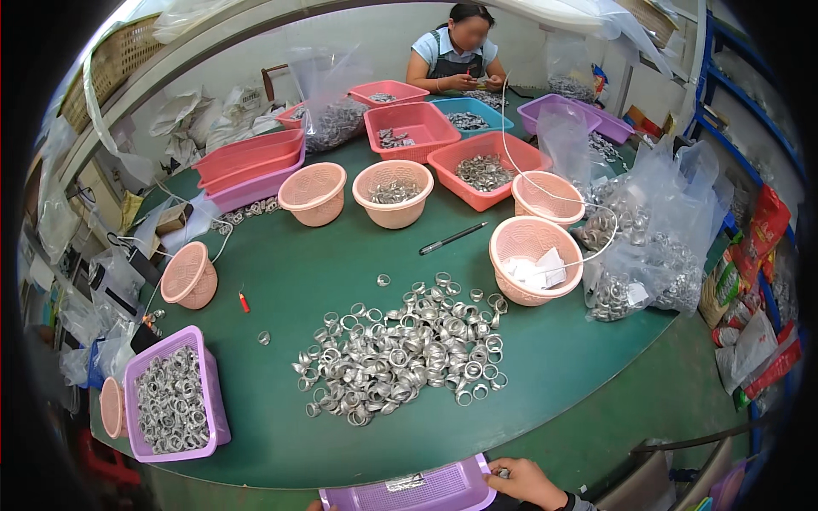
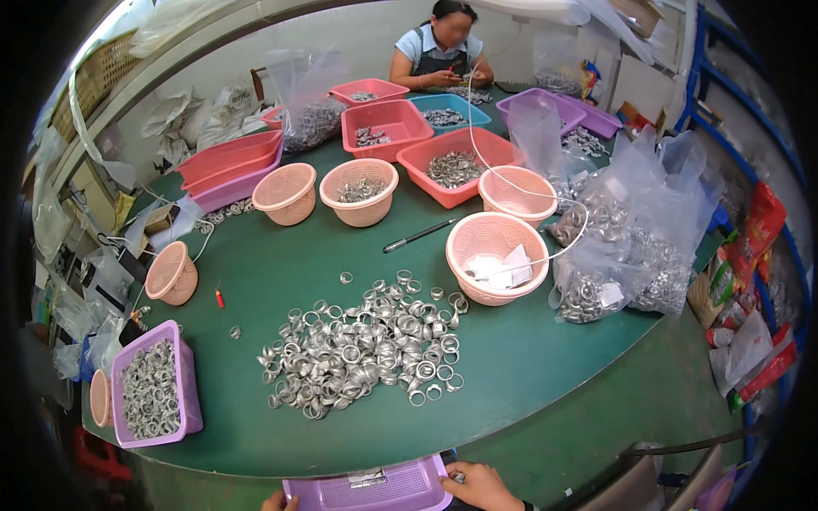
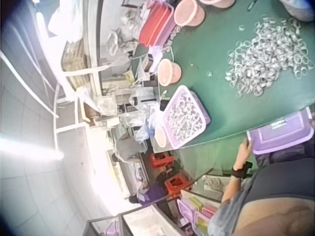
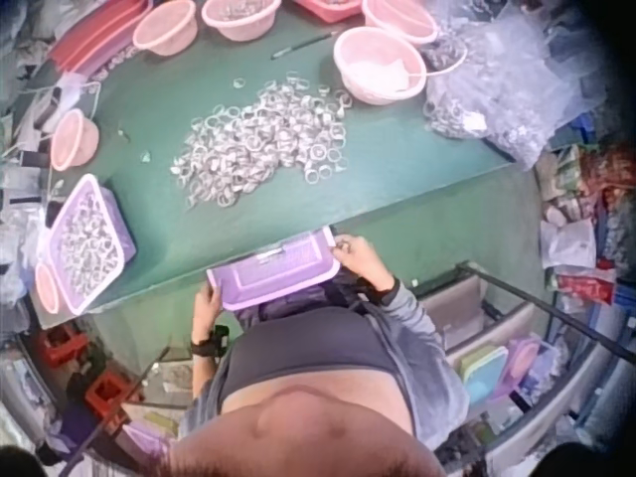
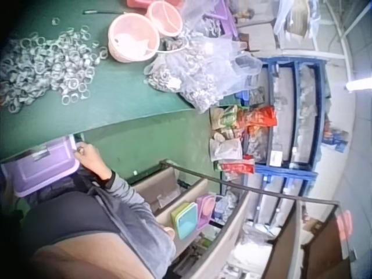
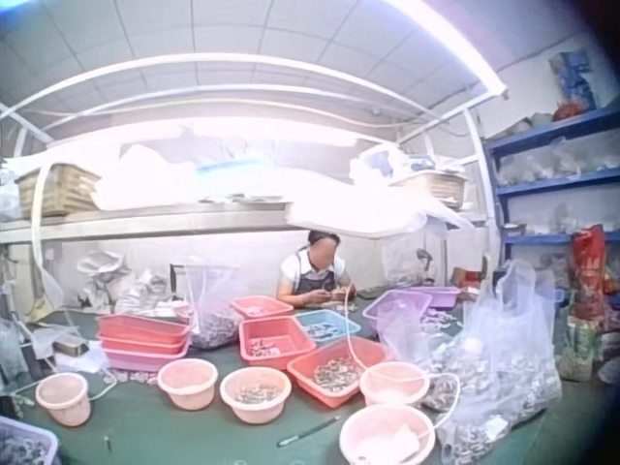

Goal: The person is sorting small metal rings from a pile into plastic containers.

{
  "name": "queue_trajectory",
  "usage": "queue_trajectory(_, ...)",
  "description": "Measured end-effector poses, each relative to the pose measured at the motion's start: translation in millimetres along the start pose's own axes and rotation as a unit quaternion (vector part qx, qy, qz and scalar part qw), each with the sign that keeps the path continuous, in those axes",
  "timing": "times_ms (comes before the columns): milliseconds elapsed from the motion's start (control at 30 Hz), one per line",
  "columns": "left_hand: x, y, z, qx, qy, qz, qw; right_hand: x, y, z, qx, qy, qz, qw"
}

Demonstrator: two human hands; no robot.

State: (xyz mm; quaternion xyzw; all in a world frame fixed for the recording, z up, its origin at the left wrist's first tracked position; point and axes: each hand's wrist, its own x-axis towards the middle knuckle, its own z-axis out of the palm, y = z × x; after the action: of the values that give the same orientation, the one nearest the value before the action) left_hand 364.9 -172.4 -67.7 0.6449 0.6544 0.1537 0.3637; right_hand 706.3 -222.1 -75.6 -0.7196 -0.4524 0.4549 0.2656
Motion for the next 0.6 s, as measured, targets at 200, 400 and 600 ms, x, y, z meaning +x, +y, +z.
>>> queue_trajectory(200, 19.5, 5.2, -9.4, 0.105, -0.018, 0.008, 0.994, -11.1, 3.8, -37.5, 0.066, 0.079, 0.061, 0.993)
queue_trajectory(400, 14.6, 45.5, -40.4, 0.046, 0.043, 0.199, 0.978, 37.5, -57.6, -132.2, 0.058, 0.241, -0.070, 0.966)
queue_trajectory(600, 18.2, 56.9, -31.8, 0.026, 0.034, 0.291, 0.956, 117.7, -42.6, -158.3, -0.225, 0.236, -0.185, 0.927)
